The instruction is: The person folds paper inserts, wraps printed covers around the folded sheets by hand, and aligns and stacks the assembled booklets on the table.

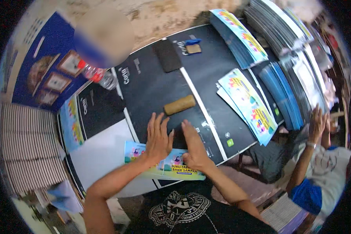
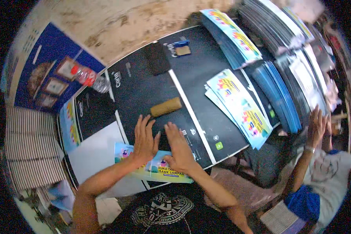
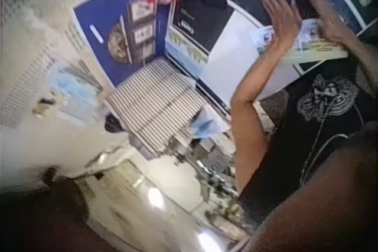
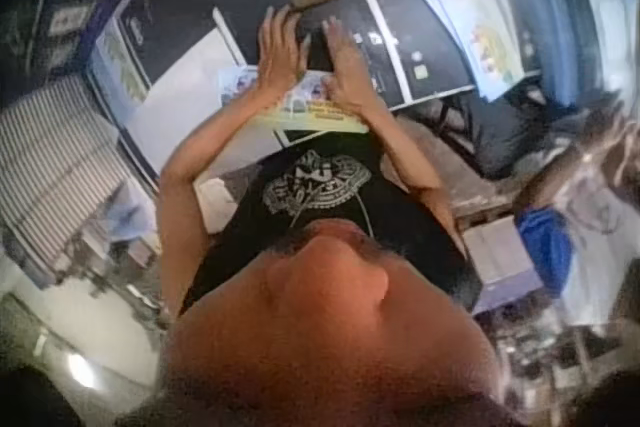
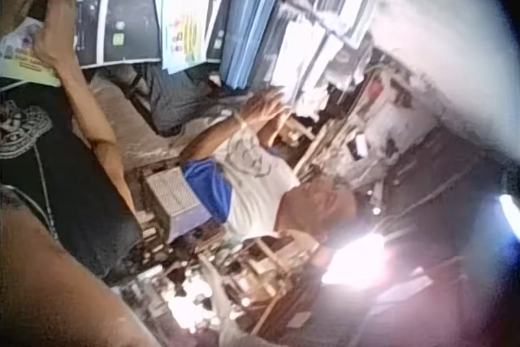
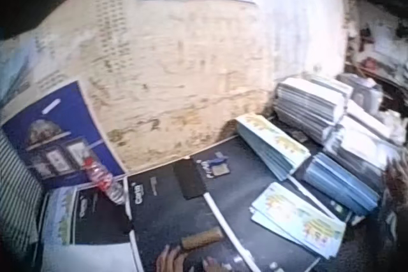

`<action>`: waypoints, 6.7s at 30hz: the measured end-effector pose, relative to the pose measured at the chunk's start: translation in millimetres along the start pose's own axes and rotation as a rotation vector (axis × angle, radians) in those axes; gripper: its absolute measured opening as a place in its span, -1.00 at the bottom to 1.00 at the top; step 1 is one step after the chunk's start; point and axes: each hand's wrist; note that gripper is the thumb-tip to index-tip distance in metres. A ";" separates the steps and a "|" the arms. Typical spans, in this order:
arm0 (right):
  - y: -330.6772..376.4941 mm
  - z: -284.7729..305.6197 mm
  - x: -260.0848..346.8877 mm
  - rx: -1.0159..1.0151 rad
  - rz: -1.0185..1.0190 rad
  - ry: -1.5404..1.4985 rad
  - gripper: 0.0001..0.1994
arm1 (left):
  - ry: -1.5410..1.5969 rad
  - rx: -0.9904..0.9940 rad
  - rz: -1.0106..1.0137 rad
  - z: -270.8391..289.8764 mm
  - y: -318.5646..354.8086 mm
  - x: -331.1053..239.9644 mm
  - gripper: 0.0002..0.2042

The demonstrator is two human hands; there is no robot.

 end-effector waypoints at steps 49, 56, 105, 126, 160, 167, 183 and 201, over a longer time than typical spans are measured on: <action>233.6 -88.7 8.3 -0.048 -0.885 -0.360 -0.22 | 0.053 0.377 -0.005 63.1 99.6 21.9 -0.07; 195.1 -98.4 29.1 -0.225 -0.931 -1.052 -0.41 | -0.044 0.414 0.031 51.2 133.5 -31.0 -0.10; 97.6 88.1 56.8 0.232 0.009 0.339 -0.07 | 0.187 0.080 0.004 119.0 186.9 19.2 -0.15; 140.2 85.8 14.9 -0.012 -0.100 -0.465 -0.03 | 0.689 -0.193 0.294 51.6 223.2 13.5 -0.03; 140.3 32.4 39.6 -0.125 -0.115 -0.179 -0.05 | 0.709 -0.353 0.399 31.3 233.6 20.7 0.01; 127.6 37.6 72.6 -0.071 -0.199 -0.134 -0.04 | 0.754 -0.281 0.542 73.6 236.0 13.9 -0.01; 117.6 17.8 45.6 -0.218 -0.124 -0.080 -0.12 | 0.866 -0.254 0.607 50.4 234.7 37.0 -0.14; 100.0 1.8 22.5 -0.317 -0.045 -0.042 -0.10 | 0.854 -0.200 0.602 42.0 221.5 58.7 -0.22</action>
Point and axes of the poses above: each hand's wrist, its own y-axis away from the middle knuckle, its own z-axis out of the back of the hand, x = y × z, and after that the axes turned 6 degrees about -y, right-handed
